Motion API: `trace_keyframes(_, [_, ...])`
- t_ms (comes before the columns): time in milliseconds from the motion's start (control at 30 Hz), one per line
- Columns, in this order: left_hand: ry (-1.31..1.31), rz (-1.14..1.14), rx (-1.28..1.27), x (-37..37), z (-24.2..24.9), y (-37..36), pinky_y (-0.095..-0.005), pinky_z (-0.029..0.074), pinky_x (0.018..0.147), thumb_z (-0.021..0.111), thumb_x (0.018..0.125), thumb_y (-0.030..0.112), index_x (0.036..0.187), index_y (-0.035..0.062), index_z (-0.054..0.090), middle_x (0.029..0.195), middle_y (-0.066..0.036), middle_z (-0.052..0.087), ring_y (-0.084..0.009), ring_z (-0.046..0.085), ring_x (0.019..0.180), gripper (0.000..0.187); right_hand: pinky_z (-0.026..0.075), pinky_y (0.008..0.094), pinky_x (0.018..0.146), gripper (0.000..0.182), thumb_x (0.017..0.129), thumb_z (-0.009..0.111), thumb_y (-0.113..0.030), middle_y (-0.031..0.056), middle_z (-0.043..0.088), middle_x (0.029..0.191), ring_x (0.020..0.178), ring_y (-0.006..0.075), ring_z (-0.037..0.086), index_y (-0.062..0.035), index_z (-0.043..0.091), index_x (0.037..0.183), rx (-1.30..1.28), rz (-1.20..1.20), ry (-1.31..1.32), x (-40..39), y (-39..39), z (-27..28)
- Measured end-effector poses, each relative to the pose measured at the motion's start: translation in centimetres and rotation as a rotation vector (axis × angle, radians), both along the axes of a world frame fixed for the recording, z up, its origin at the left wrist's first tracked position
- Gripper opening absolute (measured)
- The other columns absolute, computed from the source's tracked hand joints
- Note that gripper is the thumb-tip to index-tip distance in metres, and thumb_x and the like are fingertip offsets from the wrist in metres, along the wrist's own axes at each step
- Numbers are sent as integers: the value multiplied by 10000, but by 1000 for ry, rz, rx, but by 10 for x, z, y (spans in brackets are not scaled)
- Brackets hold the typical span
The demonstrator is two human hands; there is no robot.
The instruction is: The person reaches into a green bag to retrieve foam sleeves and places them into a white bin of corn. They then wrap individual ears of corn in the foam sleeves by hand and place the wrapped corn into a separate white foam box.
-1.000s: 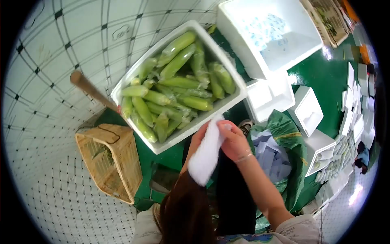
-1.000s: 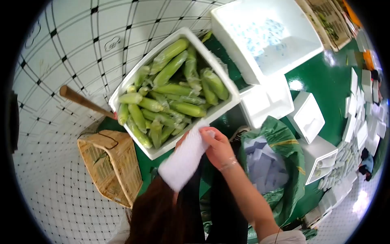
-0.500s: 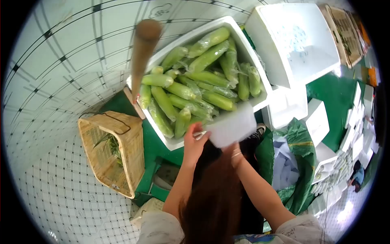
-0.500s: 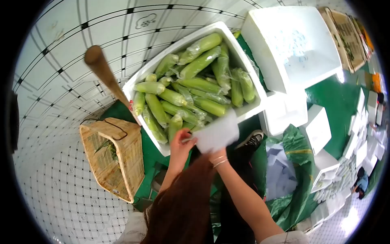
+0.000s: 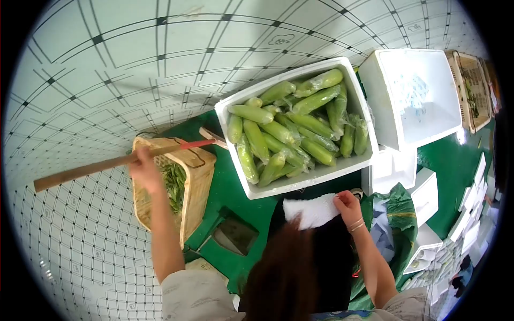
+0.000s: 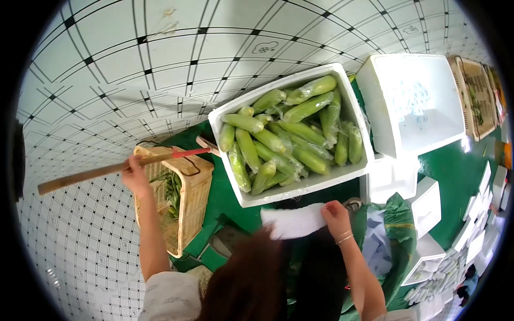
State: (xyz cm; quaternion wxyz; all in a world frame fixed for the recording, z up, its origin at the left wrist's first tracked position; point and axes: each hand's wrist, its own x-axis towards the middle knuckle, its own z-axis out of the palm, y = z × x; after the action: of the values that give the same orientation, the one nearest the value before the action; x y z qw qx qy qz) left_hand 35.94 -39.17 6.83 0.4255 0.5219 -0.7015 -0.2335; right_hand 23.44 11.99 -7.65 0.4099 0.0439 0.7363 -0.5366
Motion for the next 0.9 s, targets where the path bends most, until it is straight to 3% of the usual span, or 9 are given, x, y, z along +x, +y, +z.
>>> trace_keyframes(100, [11,130,34,38,31,-42,-317,516,523,616,885,247,784,-20,618,755,-84,654,-147,632,669,285,398,206,597,117,855,601,-98,-18,538,729,672,41,464,-25,512,875,-18,-18,-56,-13,-9,15])
trace_keyframes(200, [-373,471,15,47,19,-107,-363,488,554,634,841,397,741,-35,623,709,-136,664,-235,640,623,443,396,199,624,111,862,588,-80,-24,524,756,702,43,449,-36,493,898,-67,-82,-193,-20,-21,30])
trace_keyframes(300, [-637,538,-175,19,13,-151,-447,493,617,579,861,460,774,-47,609,746,-205,646,-366,628,703,515,416,233,681,112,816,586,2,39,485,842,763,117,489,-7,499,886,-55,301,223,-32,-28,56])
trace_keyframes(533, [-834,697,-223,-6,-30,-192,-473,510,740,493,876,492,1146,-104,410,975,-220,629,-372,639,845,660,438,282,709,84,815,539,12,107,544,789,742,219,542,5,525,898,104,452,417,-44,-47,83])
trace_keyframes(567, [-1054,468,-127,38,-74,-254,-473,505,754,493,874,467,1205,-71,397,992,-211,625,-372,639,848,639,436,277,705,78,823,535,-1,99,545,784,741,192,538,4,529,900,84,469,350,-39,-55,77])
trace_keyframes(633, [-1242,-65,867,42,-98,-236,-462,487,806,504,873,428,1311,-11,334,1013,-217,618,-372,619,907,643,428,257,699,86,835,535,-34,49,542,786,765,110,521,-6,539,917,74,436,24,-37,-71,67])
trace_keyframes(667, [-1242,-74,876,48,-111,-227,-462,487,806,504,873,428,1311,-11,334,1013,-217,618,-372,619,907,643,421,241,701,80,843,530,-50,5,530,790,767,83,503,-18,531,917,-135,288,-26,-24,-78,42])
trace_keyframes(833, [-940,-394,-235,74,-124,-166,-440,474,807,621,827,391,1265,-17,438,949,-220,623,-297,612,885,626,387,227,672,41,876,489,-73,-9,460,746,733,78,443,-33,483,877,-321,256,-227,-4,-145,7])
trace_keyframes(900, [-945,-220,-96,94,-126,-203,-421,468,823,661,792,417,1237,-39,452,973,-201,610,-278,596,900,670,354,221,646,61,882,487,-93,-13,449,741,709,75,404,-39,480,855,-366,275,-198,9,-157,-7])
